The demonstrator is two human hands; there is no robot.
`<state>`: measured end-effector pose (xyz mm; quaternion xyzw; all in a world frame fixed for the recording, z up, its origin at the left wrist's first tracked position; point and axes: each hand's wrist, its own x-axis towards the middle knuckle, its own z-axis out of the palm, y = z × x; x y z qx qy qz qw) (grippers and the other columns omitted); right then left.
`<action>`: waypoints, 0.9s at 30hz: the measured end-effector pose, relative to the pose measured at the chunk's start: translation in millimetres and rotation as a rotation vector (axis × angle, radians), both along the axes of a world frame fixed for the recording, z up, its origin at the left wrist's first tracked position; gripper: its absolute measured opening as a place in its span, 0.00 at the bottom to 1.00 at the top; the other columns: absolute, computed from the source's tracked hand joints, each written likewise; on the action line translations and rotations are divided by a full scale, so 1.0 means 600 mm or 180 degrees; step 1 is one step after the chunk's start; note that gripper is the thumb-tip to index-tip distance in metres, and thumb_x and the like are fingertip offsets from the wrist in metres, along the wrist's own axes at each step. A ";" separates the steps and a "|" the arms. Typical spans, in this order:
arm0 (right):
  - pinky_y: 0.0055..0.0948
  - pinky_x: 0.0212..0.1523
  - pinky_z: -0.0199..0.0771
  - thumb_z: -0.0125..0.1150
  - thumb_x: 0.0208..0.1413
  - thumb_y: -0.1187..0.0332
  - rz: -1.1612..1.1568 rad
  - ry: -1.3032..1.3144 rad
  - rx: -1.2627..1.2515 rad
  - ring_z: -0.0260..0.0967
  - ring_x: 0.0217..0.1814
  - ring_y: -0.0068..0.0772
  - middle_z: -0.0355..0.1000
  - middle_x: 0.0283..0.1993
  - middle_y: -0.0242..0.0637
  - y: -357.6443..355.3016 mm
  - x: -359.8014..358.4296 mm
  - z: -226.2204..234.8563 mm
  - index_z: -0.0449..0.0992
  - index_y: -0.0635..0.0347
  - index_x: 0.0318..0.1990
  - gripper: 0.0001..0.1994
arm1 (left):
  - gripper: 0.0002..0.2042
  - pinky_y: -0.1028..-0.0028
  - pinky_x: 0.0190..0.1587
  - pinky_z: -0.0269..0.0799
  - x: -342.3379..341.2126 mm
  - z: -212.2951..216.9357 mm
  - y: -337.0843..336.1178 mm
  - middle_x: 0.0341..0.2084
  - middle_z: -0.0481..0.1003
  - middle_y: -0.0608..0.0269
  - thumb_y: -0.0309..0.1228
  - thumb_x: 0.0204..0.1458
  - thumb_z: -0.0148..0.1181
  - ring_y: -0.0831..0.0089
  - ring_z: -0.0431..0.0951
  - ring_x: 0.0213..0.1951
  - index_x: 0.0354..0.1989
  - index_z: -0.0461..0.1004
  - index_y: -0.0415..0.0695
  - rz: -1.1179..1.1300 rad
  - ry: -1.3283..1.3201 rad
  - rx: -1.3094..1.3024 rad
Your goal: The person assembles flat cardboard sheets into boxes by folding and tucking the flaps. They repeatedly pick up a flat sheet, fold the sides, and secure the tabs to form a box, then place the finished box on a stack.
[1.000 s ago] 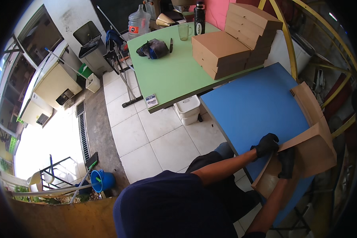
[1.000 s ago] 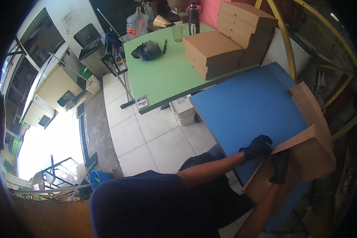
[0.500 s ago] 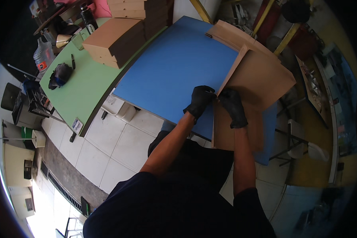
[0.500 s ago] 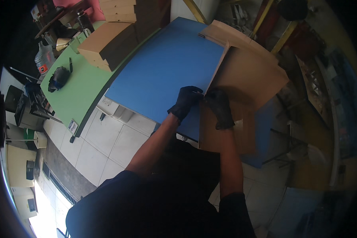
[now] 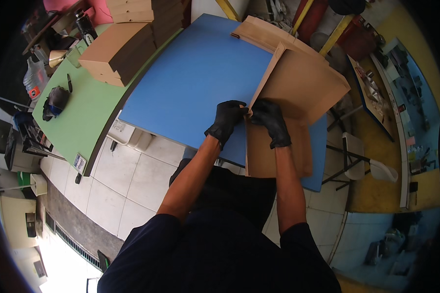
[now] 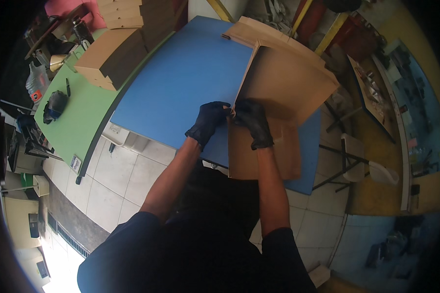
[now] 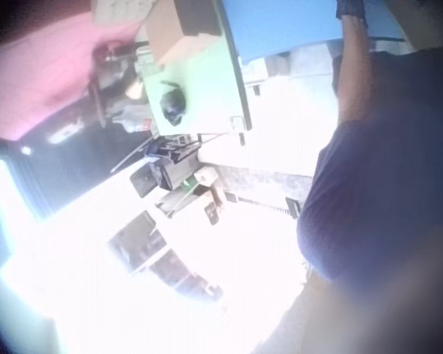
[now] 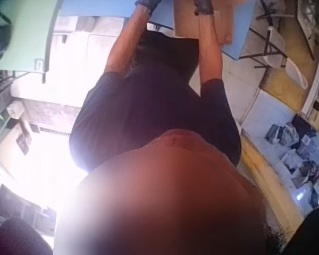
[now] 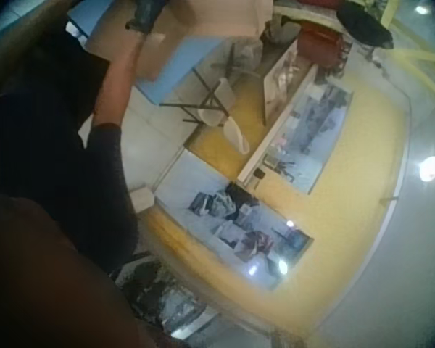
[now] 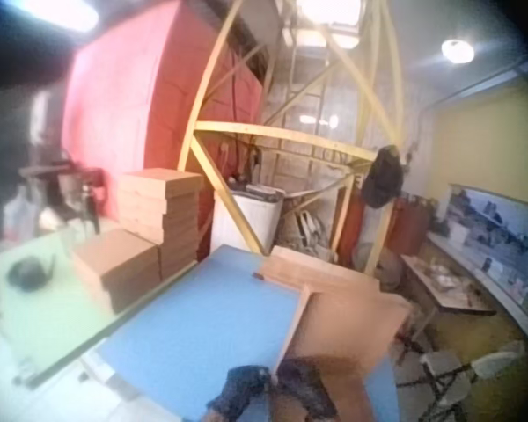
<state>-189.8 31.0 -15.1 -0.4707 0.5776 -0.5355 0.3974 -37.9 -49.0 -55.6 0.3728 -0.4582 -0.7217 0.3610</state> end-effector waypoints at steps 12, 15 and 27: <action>0.25 0.35 0.74 0.63 0.59 0.71 -0.0209 0.0578 0.0023 0.72 0.33 0.20 0.75 0.33 0.31 -0.017 0.022 -0.008 0.81 0.67 0.41 0.08 | 0.11 0.75 0.27 0.73 -0.024 -0.031 -0.006 0.28 0.80 0.64 0.23 0.49 0.73 0.77 0.77 0.24 0.40 0.83 0.36 0.0777 0.0069 0.0178; 0.25 0.35 0.73 0.63 0.58 0.71 -0.0441 0.1317 -0.0149 0.72 0.33 0.21 0.75 0.30 0.32 -0.012 0.040 -0.004 0.81 0.67 0.39 0.08 | 0.11 0.75 0.27 0.73 -0.023 -0.025 0.000 0.28 0.80 0.63 0.23 0.49 0.72 0.76 0.78 0.25 0.40 0.83 0.35 0.0795 0.0257 0.0384; 0.27 0.35 0.71 0.62 0.55 0.74 -0.0442 0.1292 0.0148 0.69 0.31 0.21 0.74 0.29 0.31 0.002 0.041 -0.001 0.79 0.65 0.34 0.03 | 0.15 0.75 0.32 0.74 -0.016 -0.015 0.015 0.29 0.81 0.61 0.25 0.50 0.72 0.76 0.79 0.29 0.47 0.81 0.33 0.0741 0.0014 0.0292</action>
